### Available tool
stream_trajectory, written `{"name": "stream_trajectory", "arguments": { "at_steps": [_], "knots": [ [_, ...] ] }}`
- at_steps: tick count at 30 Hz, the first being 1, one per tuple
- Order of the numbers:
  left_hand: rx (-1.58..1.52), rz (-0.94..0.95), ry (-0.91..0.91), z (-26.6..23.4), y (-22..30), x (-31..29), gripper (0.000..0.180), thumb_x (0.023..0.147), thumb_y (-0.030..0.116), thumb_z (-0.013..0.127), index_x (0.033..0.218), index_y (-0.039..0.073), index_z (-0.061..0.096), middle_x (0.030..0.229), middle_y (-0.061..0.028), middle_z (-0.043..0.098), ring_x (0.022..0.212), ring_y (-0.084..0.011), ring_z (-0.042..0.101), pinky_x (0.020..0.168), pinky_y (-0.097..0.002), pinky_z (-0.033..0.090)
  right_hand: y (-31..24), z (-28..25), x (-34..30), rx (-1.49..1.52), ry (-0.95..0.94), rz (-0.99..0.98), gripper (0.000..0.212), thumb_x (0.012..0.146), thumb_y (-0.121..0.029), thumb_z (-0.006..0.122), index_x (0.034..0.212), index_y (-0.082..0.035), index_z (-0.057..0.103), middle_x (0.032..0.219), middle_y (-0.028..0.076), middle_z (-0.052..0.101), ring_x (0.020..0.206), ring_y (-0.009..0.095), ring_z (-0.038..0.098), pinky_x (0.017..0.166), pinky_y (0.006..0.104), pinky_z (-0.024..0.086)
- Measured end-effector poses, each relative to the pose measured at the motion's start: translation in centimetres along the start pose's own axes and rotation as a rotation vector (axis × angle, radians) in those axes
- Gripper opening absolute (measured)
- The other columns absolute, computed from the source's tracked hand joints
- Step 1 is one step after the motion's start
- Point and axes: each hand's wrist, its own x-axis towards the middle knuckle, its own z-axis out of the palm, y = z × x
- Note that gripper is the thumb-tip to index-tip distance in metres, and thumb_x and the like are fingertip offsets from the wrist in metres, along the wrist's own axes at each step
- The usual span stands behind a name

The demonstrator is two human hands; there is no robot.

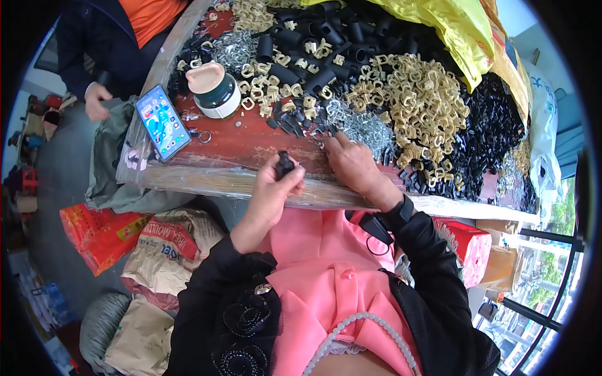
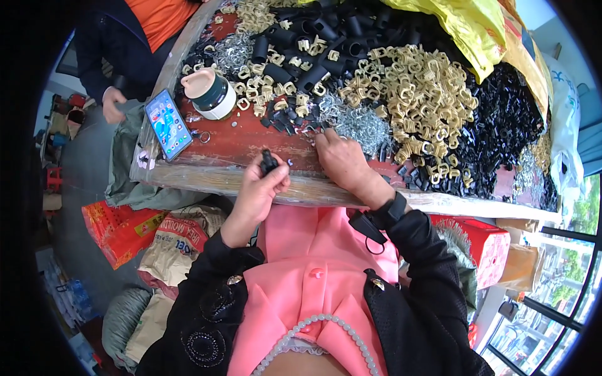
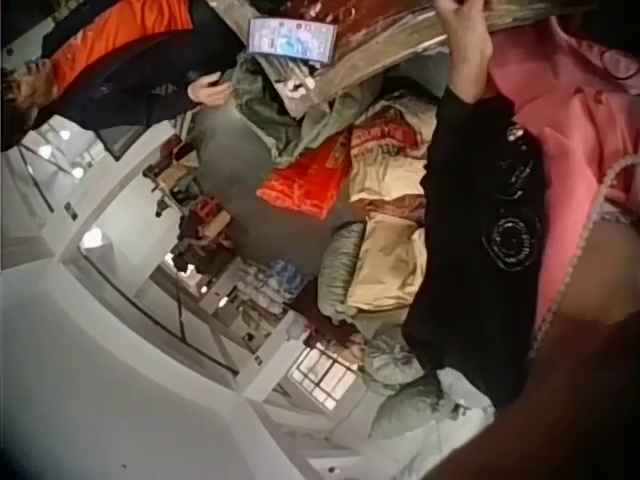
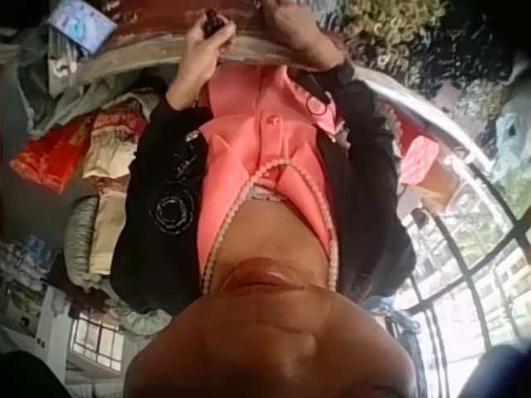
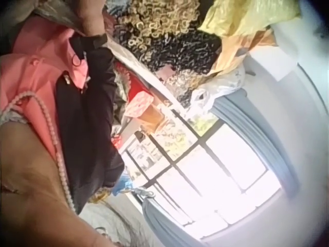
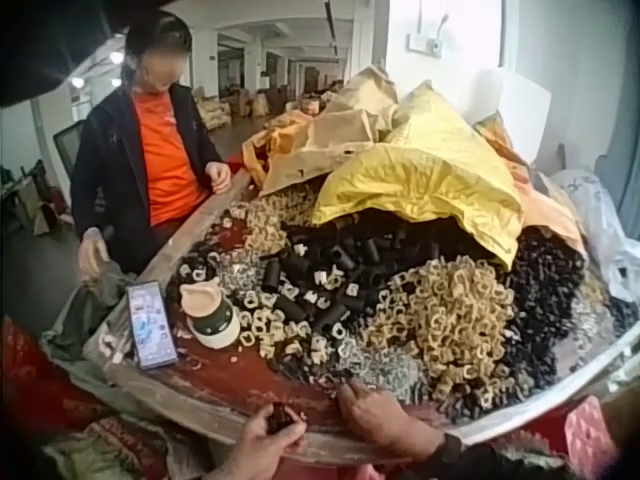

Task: The person assembles components by hand, picking up a black plastic housing and a small metal part. They insert the metal part into the housing, snap a beige plastic clip onto the assembly, and place the completed unit into a bag.

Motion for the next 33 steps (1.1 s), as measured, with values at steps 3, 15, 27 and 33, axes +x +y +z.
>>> {"name": "stream_trajectory", "arguments": {
  "at_steps": [3,15,27,33],
  "knots": [
    [0.216,0.077,-0.034,1.1,0.2,0.1,0.014,0.077,0.005,0.055,0.09,0.005,0.05,0.076,-0.0033,0.051,0.058,-0.0093,0.05,0.053,-0.0206,0.041,0.3,-1.5,-0.9,0.559,0.088,-0.021,0.008,0.077,-0.01,0.051,0.078,-0.003,0.048,0.069,0.006,0.05,0.051,0.019,0.049,0.047,0.0269,0.04],
    [0.706,0.61,-0.154,5.2,-0.4,0.5,0.012,0.069,0.005,0.064,0.077,0.004,0.056,0.075,-0.0048,0.054,0.069,-0.0145,0.052,0.064,-0.0261,0.042,0.2,-3.1,-5.0,2.22,-0.478,0.633,0.008,0.082,-0.008,0.049,0.086,-0.002,0.051,0.07,0.003,0.051,0.049,0.007,0.039,0.045,0.0168,0.032],
    [0.736,0.608,-0.193,6.0,-0.6,0.8,0.009,0.07,0.004,0.062,0.075,0.004,0.055,0.074,-0.0048,0.054,0.07,-0.0159,0.054,0.065,-0.0272,0.042,0.8,-2.7,-6.1,2.255,-0.297,0.692,0.01,0.08,-0.005,0.05,0.087,0.001,0.054,0.073,0.007,0.055,0.049,0.009,0.039,0.049,0.0217,0.036],
    [0.768,0.576,-0.198,5.8,-1.1,1.0,0.009,0.071,0.005,0.062,0.077,0.004,0.055,0.074,-0.0047,0.054,0.07,-0.0154,0.054,0.064,-0.0265,0.042,0.9,-2.6,-6.3,2.27,-0.315,0.67,0.011,0.08,-0.004,0.05,0.088,0.001,0.055,0.074,0.007,0.055,0.051,0.009,0.04,0.051,0.0219,0.036]
  ]
}}
